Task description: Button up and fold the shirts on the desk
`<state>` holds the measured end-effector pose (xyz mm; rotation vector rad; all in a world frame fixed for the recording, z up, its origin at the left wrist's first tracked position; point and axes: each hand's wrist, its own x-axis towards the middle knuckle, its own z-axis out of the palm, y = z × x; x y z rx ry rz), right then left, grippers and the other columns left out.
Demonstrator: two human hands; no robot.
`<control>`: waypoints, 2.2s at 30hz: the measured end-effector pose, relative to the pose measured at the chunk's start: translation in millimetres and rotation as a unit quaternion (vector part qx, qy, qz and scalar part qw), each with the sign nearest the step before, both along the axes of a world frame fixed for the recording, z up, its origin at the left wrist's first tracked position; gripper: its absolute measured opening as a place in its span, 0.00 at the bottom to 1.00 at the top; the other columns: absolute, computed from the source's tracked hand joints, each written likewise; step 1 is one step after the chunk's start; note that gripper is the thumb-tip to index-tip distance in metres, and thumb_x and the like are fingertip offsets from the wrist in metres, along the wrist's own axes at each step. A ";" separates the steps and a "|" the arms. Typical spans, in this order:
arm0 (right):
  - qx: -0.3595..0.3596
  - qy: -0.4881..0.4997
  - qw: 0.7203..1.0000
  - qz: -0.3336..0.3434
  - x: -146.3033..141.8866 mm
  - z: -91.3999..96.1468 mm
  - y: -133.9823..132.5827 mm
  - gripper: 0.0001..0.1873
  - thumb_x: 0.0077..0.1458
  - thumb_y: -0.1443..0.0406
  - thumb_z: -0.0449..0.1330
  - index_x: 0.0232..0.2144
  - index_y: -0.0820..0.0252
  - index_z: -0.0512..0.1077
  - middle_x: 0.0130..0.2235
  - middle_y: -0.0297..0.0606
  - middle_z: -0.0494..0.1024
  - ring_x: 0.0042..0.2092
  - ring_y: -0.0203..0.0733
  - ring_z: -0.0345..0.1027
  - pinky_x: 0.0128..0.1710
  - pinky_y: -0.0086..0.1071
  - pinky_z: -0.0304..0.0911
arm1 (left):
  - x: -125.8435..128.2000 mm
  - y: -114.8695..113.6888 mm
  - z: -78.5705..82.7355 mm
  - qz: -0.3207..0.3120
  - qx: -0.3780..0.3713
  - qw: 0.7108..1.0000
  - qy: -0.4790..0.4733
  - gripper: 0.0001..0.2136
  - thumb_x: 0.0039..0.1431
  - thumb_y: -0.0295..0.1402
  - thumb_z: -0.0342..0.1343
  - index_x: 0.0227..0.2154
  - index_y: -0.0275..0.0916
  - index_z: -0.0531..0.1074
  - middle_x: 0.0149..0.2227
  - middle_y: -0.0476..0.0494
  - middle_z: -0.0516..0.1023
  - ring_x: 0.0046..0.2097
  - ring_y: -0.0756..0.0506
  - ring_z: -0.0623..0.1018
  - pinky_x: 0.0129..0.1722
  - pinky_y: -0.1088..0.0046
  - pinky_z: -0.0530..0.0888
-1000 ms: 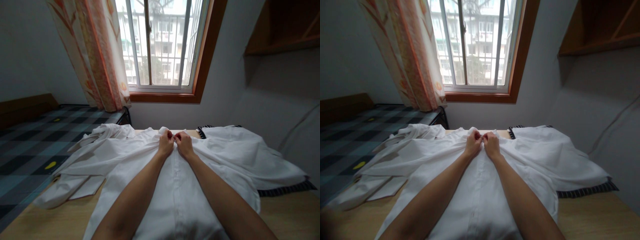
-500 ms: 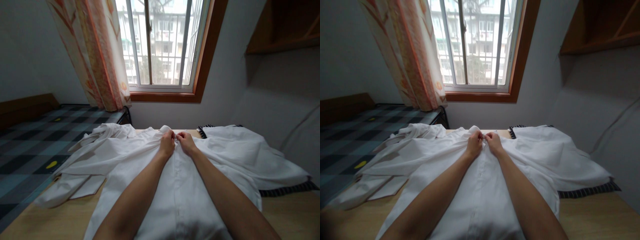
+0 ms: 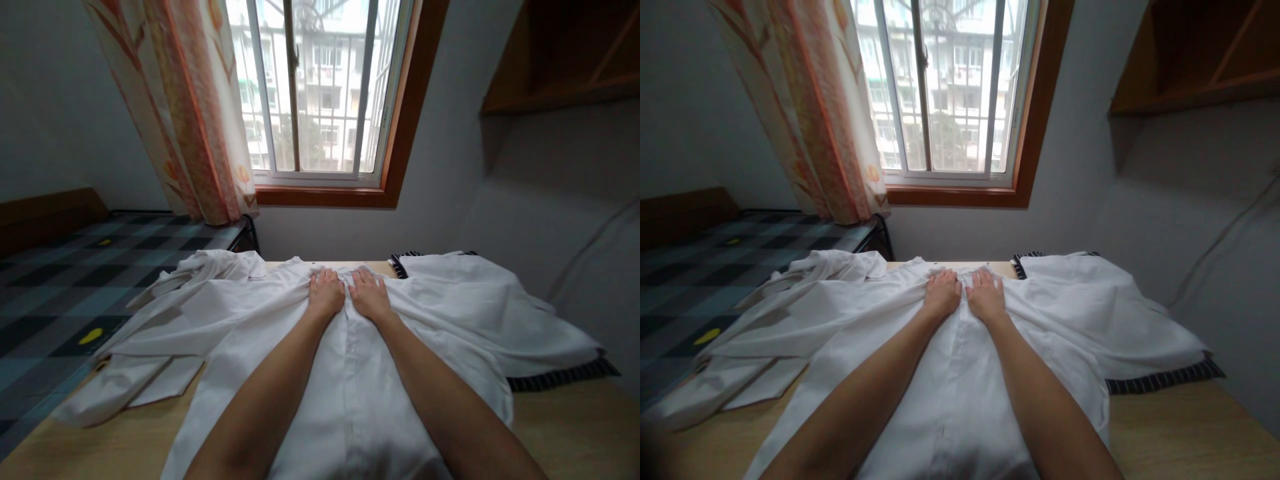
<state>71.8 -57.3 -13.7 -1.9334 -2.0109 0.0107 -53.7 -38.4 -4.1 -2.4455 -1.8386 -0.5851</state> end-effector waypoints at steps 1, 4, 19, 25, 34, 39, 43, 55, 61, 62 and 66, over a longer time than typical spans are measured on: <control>-0.020 -0.009 1.000 -0.010 -0.9 -0.6 -0.7 0.29 0.66 0.57 0.44 0.65 0.61 0.56 0.68 0.47 0.52 0.68 0.48 0.42 0.64 0.52 0.33 | -0.3 0.1 -0.5 0.001 -0.010 1.000 -0.002 0.19 0.66 0.36 0.43 0.55 0.35 0.67 0.62 0.34 0.65 0.65 0.38 0.61 0.63 0.51 0.55; -0.055 -0.010 0.997 -0.057 -1.9 -0.6 -1.1 0.33 0.65 0.51 0.41 0.67 0.60 0.51 0.69 0.50 0.46 0.69 0.53 0.36 0.64 0.56 0.29 | -1.6 -0.3 -0.8 0.003 -0.025 1.000 -0.001 0.23 0.67 0.40 0.39 0.57 0.34 0.65 0.64 0.33 0.63 0.66 0.38 0.58 0.63 0.50 0.53; -0.121 -0.004 0.992 -0.030 13.3 8.9 -2.9 0.37 0.64 0.47 0.41 0.68 0.60 0.47 0.70 0.55 0.41 0.70 0.57 0.33 0.64 0.52 0.31 | -60.5 -66.6 11.0 -0.174 -0.131 0.966 0.137 0.36 0.65 0.54 0.35 0.67 0.33 0.49 0.69 0.34 0.46 0.69 0.35 0.47 0.65 0.52 0.46; -0.123 -0.008 0.992 0.038 14.9 19.4 -33.3 0.33 0.66 0.52 0.42 0.66 0.63 0.53 0.69 0.52 0.46 0.70 0.54 0.36 0.64 0.47 0.39 | -73.5 -106.2 10.1 -0.194 -0.121 0.964 0.135 0.33 0.65 0.55 0.34 0.68 0.45 0.48 0.70 0.39 0.45 0.70 0.34 0.46 0.64 0.46 0.45; -0.067 -0.076 0.983 0.152 17.6 -0.3 -129.0 0.36 0.66 0.51 0.41 0.67 0.69 0.51 0.69 0.51 0.49 0.69 0.52 0.39 0.66 0.49 0.35 | -70.8 -107.1 14.8 -0.198 -0.141 0.962 0.121 0.32 0.62 0.59 0.37 0.66 0.57 0.50 0.70 0.38 0.42 0.69 0.28 0.43 0.61 0.38 0.43; -0.054 0.012 0.985 0.161 24.6 8.8 -130.0 0.30 0.65 0.55 0.45 0.63 0.65 0.60 0.66 0.50 0.58 0.67 0.49 0.48 0.65 0.46 0.41 | -71.4 -103.9 25.4 -0.215 -0.179 0.953 0.117 0.31 0.60 0.58 0.46 0.65 0.59 0.53 0.70 0.39 0.42 0.69 0.26 0.42 0.60 0.35 0.42; 0.010 0.095 0.987 0.127 23.3 33.9 -159.4 0.20 0.61 0.59 0.55 0.51 0.65 0.70 0.56 0.51 0.71 0.58 0.49 0.61 0.59 0.42 0.54 | -77.3 -106.0 40.6 -0.233 -0.191 0.949 0.097 0.27 0.60 0.50 0.52 0.62 0.52 0.62 0.68 0.38 0.52 0.68 0.31 0.51 0.62 0.43 0.51; -0.030 0.110 0.929 0.352 41.2 18.9 -294.9 0.06 0.63 0.67 0.53 0.35 0.56 0.70 0.39 0.40 0.74 0.43 0.43 0.66 0.45 0.38 0.63 | -86.7 -150.8 30.5 -0.365 -0.133 0.918 0.075 0.26 0.65 0.43 0.49 0.64 0.50 0.56 0.68 0.43 0.54 0.68 0.36 0.53 0.64 0.49 0.50; -0.118 0.191 0.910 0.347 61.7 60.2 -295.4 0.06 0.63 0.66 0.52 0.32 0.54 0.66 0.37 0.38 0.73 0.41 0.42 0.66 0.43 0.36 0.64 | -87.4 -151.9 35.2 -0.371 -0.148 0.914 0.075 0.28 0.63 0.46 0.50 0.65 0.51 0.55 0.69 0.41 0.52 0.69 0.35 0.50 0.65 0.47 0.47; -0.139 0.194 0.907 0.348 64.8 66.9 -296.1 0.05 0.62 0.66 0.53 0.33 0.53 0.67 0.38 0.39 0.73 0.43 0.42 0.66 0.44 0.36 0.64 | -87.4 -152.5 35.8 -0.374 -0.147 0.913 0.075 0.28 0.63 0.47 0.50 0.65 0.52 0.55 0.69 0.42 0.51 0.69 0.34 0.50 0.64 0.46 0.46; -0.180 0.184 0.899 0.355 64.0 67.5 -298.0 0.02 0.59 0.67 0.57 0.35 0.53 0.69 0.43 0.38 0.73 0.48 0.43 0.65 0.50 0.38 0.62 | -87.1 -153.9 35.0 -0.377 -0.140 0.913 0.073 0.26 0.63 0.47 0.51 0.63 0.55 0.58 0.69 0.43 0.51 0.69 0.33 0.51 0.64 0.46 0.47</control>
